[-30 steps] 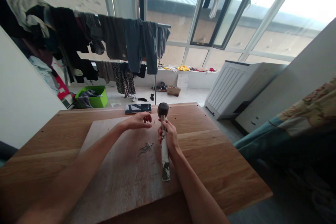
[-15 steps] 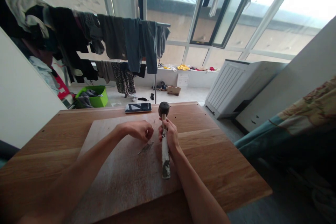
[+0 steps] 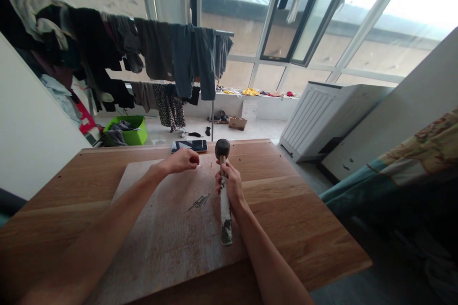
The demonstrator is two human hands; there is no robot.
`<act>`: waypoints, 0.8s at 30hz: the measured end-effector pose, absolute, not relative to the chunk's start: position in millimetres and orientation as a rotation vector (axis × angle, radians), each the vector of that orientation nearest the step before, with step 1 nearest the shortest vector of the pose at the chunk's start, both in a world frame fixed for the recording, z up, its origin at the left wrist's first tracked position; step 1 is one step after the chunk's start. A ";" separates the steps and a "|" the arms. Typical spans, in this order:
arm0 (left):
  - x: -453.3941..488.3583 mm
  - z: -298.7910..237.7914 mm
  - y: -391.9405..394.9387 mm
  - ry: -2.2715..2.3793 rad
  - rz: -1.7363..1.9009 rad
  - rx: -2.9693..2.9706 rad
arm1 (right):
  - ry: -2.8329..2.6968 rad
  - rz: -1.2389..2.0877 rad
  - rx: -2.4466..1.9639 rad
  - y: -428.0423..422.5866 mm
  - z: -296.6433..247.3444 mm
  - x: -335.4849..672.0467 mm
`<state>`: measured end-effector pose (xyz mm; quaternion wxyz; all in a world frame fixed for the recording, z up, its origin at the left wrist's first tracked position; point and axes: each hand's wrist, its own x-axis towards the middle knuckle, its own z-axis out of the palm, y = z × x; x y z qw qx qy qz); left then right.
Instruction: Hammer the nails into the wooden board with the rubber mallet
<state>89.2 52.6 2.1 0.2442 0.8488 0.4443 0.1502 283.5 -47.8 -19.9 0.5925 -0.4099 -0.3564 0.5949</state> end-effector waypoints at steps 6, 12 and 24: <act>96.5 5.2 45.5 1.192 0.447 2.383 | -0.844 1.399 -0.937 -47.1 -22.7 283.6; 93.8 -16.3 54.3 1.103 0.579 2.161 | -0.890 1.476 -0.842 -47.3 -23.8 282.0; 87.8 -33.6 55.6 1.026 0.694 2.000 | -0.978 1.558 -0.849 -54.6 -20.0 266.9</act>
